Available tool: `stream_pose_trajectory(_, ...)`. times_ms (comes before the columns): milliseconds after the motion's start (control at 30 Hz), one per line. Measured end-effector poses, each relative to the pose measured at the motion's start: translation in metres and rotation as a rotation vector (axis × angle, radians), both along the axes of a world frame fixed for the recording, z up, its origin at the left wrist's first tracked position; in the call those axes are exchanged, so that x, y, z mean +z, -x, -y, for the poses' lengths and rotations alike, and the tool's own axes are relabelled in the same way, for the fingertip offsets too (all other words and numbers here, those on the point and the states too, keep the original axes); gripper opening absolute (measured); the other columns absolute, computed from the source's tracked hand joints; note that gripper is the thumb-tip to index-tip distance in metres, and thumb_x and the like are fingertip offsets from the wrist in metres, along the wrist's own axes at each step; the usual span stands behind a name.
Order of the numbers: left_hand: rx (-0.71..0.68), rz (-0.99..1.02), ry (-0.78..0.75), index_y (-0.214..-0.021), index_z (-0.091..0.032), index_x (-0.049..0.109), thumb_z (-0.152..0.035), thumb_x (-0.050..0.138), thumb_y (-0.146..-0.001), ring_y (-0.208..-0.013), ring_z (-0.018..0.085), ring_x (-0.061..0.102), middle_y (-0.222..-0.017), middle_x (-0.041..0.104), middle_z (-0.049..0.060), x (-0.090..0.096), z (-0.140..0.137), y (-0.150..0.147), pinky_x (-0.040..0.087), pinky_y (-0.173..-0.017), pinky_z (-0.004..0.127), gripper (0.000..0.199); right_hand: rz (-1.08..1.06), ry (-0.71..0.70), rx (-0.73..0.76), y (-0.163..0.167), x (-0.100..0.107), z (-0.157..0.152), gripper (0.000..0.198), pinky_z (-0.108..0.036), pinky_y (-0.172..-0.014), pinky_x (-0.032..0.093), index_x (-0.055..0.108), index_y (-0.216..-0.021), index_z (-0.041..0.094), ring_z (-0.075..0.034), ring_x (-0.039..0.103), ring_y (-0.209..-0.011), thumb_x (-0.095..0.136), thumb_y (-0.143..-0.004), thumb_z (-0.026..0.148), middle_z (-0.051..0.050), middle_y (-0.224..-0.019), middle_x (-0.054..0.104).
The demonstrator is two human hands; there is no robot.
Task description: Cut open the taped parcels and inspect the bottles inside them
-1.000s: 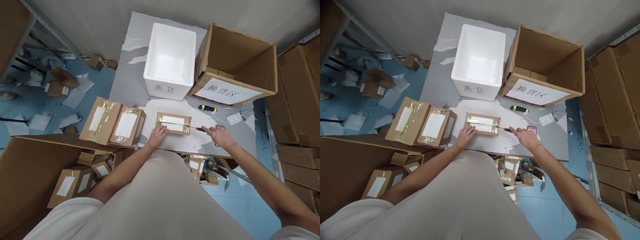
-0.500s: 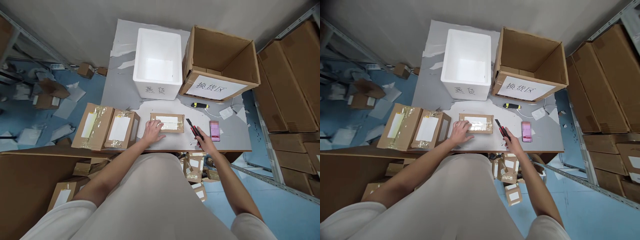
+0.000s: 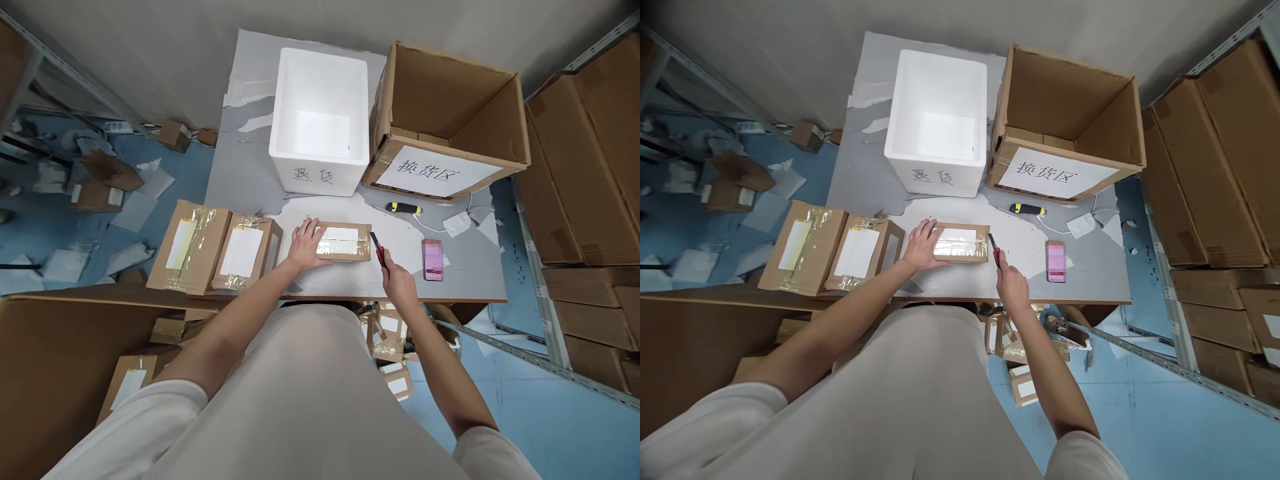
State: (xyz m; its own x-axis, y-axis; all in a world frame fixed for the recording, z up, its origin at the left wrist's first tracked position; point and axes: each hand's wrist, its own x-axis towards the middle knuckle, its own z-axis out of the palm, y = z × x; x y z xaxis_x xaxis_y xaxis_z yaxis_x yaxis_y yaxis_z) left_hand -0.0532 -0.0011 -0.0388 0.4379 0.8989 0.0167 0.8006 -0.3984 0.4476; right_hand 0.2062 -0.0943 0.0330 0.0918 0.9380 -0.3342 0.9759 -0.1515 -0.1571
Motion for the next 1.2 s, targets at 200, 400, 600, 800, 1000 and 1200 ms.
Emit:
stream_pose_trajectory(200,0.04,-0.032,0.027,-0.135,-0.016,0.041,-0.063,0.074,-0.058,-0.137,0.043,0.02,-0.146,0.031,0.021,0.004,0.002,-0.003,0.025,-0.105,0.056,0.096,0.186,0.151,0.089,0.025,0.024,-0.005,0.059,-0.033,-0.069,0.044,0.015,-0.15,0.012,-0.025,0.064,-0.078,0.03,-0.093,0.019,-0.017,-0.091,0.067)
stream_pose_trajectory(400,0.062,-0.089,0.077,-0.138,-0.019,0.037,-0.062,0.073,-0.058,-0.139,0.04,0.017,-0.147,0.029,0.019,0.011,0.005,-0.005,0.029,-0.103,0.055,0.098,0.232,0.238,0.065,0.035,0.042,0.008,0.058,-0.031,-0.067,0.043,0.021,-0.147,0.019,-0.024,0.065,-0.075,0.036,-0.092,0.015,-0.013,-0.087,0.066)
stream_pose_trajectory(600,0.062,-0.077,0.085,-0.137,-0.019,0.038,-0.06,0.075,-0.057,-0.139,0.04,0.017,-0.147,0.029,0.019,0.013,0.005,-0.005,0.032,-0.101,0.056,0.097,0.254,0.276,0.077,0.04,0.05,0.026,0.059,-0.031,-0.065,0.041,0.024,-0.146,0.018,-0.026,0.065,-0.077,0.04,-0.09,0.013,-0.013,-0.087,0.066)
stream_pose_trajectory(800,0.055,-0.039,0.087,-0.138,-0.018,0.038,-0.061,0.077,-0.054,-0.138,0.043,0.016,-0.147,0.028,0.02,0.01,0.005,-0.004,0.032,-0.102,0.055,0.102,0.221,0.232,0.064,0.031,0.043,0.041,0.055,-0.031,-0.065,0.04,0.025,-0.146,0.017,-0.026,0.065,-0.075,0.036,-0.093,0.017,-0.012,-0.084,0.067)
stream_pose_trajectory(1000,0.063,-0.03,0.1,-0.138,-0.02,0.038,-0.058,0.078,-0.054,-0.139,0.042,0.014,-0.148,0.027,0.018,0.012,0.004,-0.005,0.031,-0.103,0.056,0.101,0.079,0.134,0.021,0.018,0.032,0.059,0.054,-0.031,-0.065,0.042,0.032,-0.145,0.017,-0.024,0.064,-0.074,0.039,-0.092,0.022,-0.011,-0.084,0.069)
stream_pose_trajectory(1200,0.093,-0.082,0.127,-0.141,-0.021,0.033,-0.063,0.075,-0.055,-0.141,0.041,0.01,-0.151,0.022,0.018,0.017,0.011,-0.009,0.033,-0.102,0.056,0.105,-0.471,-0.157,-0.405,0.018,0.007,0.06,0.06,-0.033,-0.065,0.049,0.031,-0.145,0.021,-0.02,0.063,-0.067,0.042,-0.09,0.042,-0.008,-0.089,0.068)
